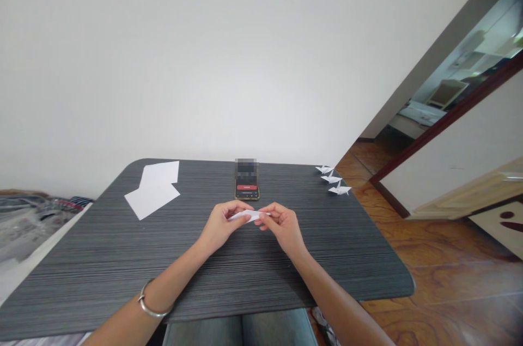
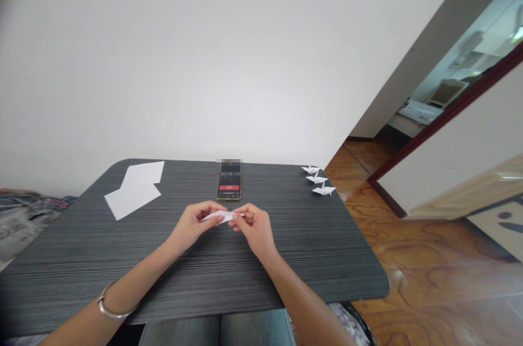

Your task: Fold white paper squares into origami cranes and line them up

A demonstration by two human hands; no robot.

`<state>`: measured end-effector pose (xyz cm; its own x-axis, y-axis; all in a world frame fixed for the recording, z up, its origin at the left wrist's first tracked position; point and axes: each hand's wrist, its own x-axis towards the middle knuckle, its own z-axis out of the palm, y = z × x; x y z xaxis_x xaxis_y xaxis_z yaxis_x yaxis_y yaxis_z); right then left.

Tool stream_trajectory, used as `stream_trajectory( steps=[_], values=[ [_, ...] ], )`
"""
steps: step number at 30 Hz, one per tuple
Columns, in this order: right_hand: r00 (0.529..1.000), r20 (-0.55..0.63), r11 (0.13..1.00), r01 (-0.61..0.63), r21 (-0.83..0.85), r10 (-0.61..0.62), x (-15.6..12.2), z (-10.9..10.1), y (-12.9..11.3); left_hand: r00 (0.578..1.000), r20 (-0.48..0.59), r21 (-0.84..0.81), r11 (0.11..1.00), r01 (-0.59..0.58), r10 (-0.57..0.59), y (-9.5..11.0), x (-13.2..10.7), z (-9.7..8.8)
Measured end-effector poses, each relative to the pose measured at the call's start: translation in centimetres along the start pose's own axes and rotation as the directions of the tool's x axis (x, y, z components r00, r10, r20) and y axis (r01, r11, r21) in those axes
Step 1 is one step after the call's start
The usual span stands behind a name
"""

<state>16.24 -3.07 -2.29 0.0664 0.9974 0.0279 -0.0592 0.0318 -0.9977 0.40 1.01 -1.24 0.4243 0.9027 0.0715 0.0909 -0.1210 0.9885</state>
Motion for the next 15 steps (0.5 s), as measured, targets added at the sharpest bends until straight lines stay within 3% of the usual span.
stream_trajectory(
  steps=[7,15],
  values=[
    [0.999,0.015,0.999,0.034,0.029,-0.034,0.11,-0.11,0.32,0.995,0.077,-0.136,0.988,0.065,-0.055,-0.09,-0.01,0.18],
    [0.999,0.033,0.999,0.026,0.040,-0.028,0.15,-0.19,0.15,0.978,0.080,-0.227,0.951,0.208,-0.195,0.17,0.00,-0.02]
  ],
)
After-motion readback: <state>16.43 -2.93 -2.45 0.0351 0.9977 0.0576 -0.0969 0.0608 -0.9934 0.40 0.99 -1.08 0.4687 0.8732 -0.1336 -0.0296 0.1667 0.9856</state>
